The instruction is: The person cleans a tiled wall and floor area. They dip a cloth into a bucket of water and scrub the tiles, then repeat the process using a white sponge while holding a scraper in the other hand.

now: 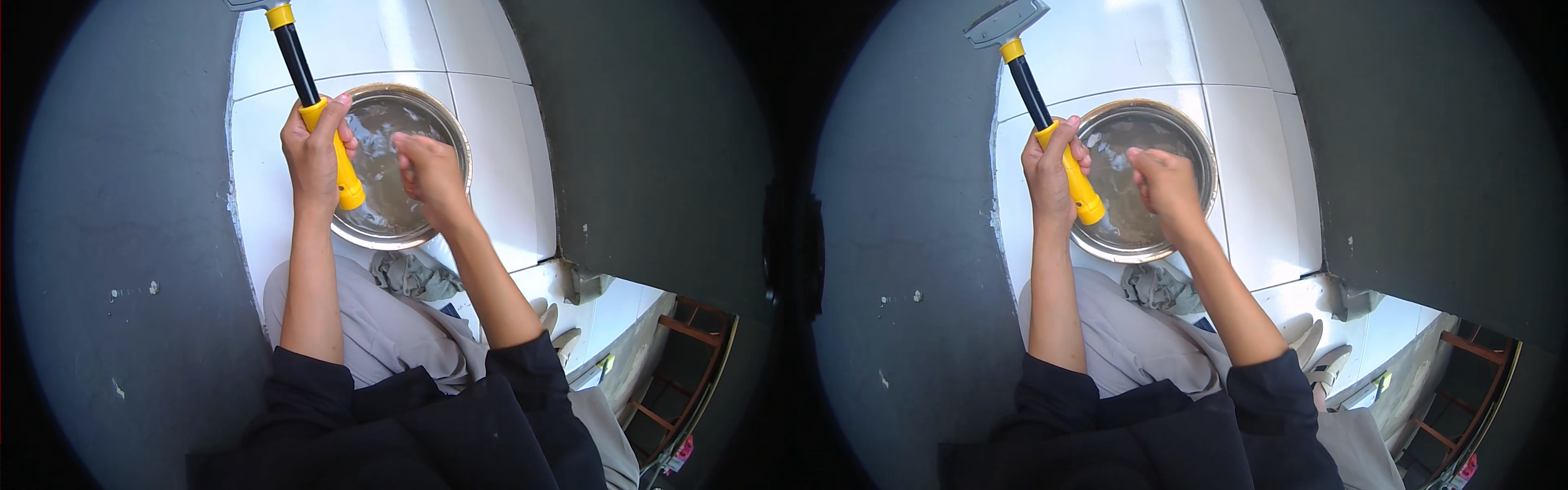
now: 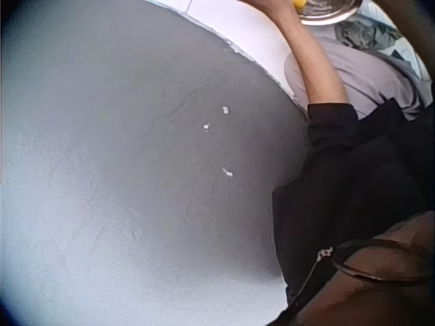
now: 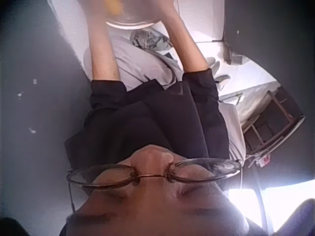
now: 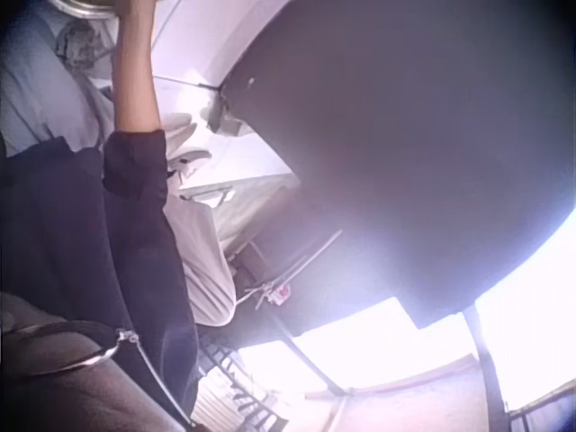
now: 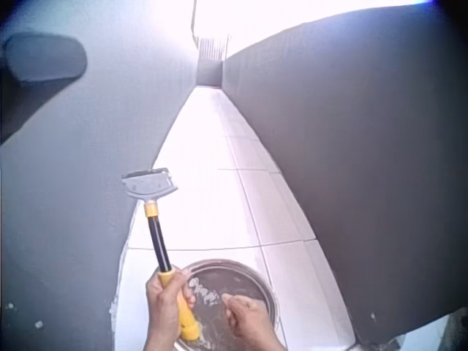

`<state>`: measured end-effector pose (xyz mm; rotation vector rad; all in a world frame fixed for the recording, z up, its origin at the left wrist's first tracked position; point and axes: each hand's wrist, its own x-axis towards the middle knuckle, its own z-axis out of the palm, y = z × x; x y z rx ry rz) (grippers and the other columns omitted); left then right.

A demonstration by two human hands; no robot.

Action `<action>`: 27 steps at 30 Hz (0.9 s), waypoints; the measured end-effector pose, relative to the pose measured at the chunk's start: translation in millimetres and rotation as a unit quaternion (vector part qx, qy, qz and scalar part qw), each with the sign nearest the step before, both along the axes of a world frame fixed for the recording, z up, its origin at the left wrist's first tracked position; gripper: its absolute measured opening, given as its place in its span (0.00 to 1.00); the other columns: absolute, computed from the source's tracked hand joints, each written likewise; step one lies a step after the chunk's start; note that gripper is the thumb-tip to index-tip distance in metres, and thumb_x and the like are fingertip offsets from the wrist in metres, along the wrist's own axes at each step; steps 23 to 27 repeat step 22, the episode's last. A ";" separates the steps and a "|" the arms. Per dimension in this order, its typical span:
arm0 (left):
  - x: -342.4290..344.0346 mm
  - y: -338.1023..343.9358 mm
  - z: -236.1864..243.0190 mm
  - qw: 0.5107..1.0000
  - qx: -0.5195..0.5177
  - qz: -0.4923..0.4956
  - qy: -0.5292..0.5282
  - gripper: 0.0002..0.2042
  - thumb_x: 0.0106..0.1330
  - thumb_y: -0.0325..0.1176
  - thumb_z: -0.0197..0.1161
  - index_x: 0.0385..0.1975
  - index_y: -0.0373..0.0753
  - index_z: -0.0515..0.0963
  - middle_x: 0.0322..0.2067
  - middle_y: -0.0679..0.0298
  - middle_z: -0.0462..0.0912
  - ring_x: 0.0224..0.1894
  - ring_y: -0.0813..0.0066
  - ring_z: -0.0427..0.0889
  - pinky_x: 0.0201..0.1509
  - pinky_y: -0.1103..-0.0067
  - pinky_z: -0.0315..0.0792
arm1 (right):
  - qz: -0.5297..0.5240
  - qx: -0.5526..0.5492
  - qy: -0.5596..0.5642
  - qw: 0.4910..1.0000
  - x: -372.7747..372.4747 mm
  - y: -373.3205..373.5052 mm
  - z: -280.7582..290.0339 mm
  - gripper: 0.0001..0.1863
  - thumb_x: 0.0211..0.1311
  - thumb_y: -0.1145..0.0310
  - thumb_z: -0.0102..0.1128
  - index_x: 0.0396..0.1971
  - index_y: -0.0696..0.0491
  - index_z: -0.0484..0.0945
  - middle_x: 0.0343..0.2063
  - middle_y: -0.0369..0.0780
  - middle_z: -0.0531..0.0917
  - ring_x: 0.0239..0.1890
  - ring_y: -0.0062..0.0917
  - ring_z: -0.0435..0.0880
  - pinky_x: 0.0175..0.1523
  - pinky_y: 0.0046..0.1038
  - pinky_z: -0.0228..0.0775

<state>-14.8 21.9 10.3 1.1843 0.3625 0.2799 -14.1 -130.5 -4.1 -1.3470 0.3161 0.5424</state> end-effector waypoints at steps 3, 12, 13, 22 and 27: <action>-3.0 3.8 -0.7 1.000 0.000 0.008 0.003 0.10 0.59 0.38 0.65 0.28 0.42 0.71 0.15 0.70 0.70 0.16 0.84 0.71 0.21 0.86 0.67 | -0.045 -0.111 -0.055 0.991 -32.9 -43.2 30.4 0.15 0.65 0.57 0.55 0.22 0.50 0.73 0.15 0.28 0.70 0.13 0.11 0.63 0.17 0.14 0.49; -1.6 -5.3 2.0 1.000 0.009 0.010 0.001 0.09 0.60 0.36 0.65 0.28 0.42 0.72 0.15 0.69 0.70 0.16 0.83 0.71 0.21 0.86 0.67 | -0.071 -0.672 -0.155 0.721 -200.5 -248.1 -37.6 0.21 0.58 0.65 0.60 0.51 0.56 0.73 0.35 0.45 0.80 0.34 0.40 0.79 0.42 0.35 0.71; -1.3 -5.3 1.3 1.000 0.007 0.010 -0.003 0.09 0.60 0.36 0.65 0.28 0.42 0.72 0.15 0.69 0.70 0.16 0.83 0.71 0.21 0.86 0.66 | -0.076 -0.674 -0.152 0.719 -209.2 -252.4 -36.9 0.21 0.58 0.65 0.60 0.51 0.56 0.73 0.35 0.45 0.80 0.34 0.40 0.79 0.42 0.35 0.71; -9.8 -8.2 5.9 0.999 0.048 0.016 0.013 0.10 0.60 0.38 0.66 0.29 0.43 0.71 0.16 0.70 0.70 0.18 0.83 0.71 0.21 0.87 0.66 | 0.002 -0.611 -0.228 0.758 -184.1 -186.7 -9.5 0.29 0.55 0.58 0.65 0.56 0.52 0.71 0.54 0.46 0.72 0.58 0.41 0.67 0.60 0.47 0.58; -9.8 -8.2 5.9 0.999 0.048 0.016 0.013 0.10 0.60 0.38 0.66 0.29 0.43 0.71 0.16 0.70 0.70 0.18 0.83 0.71 0.21 0.87 0.66 | 0.002 -0.611 -0.228 0.758 -184.1 -186.7 -9.5 0.29 0.55 0.58 0.65 0.56 0.52 0.71 0.54 0.46 0.72 0.58 0.41 0.67 0.60 0.47 0.58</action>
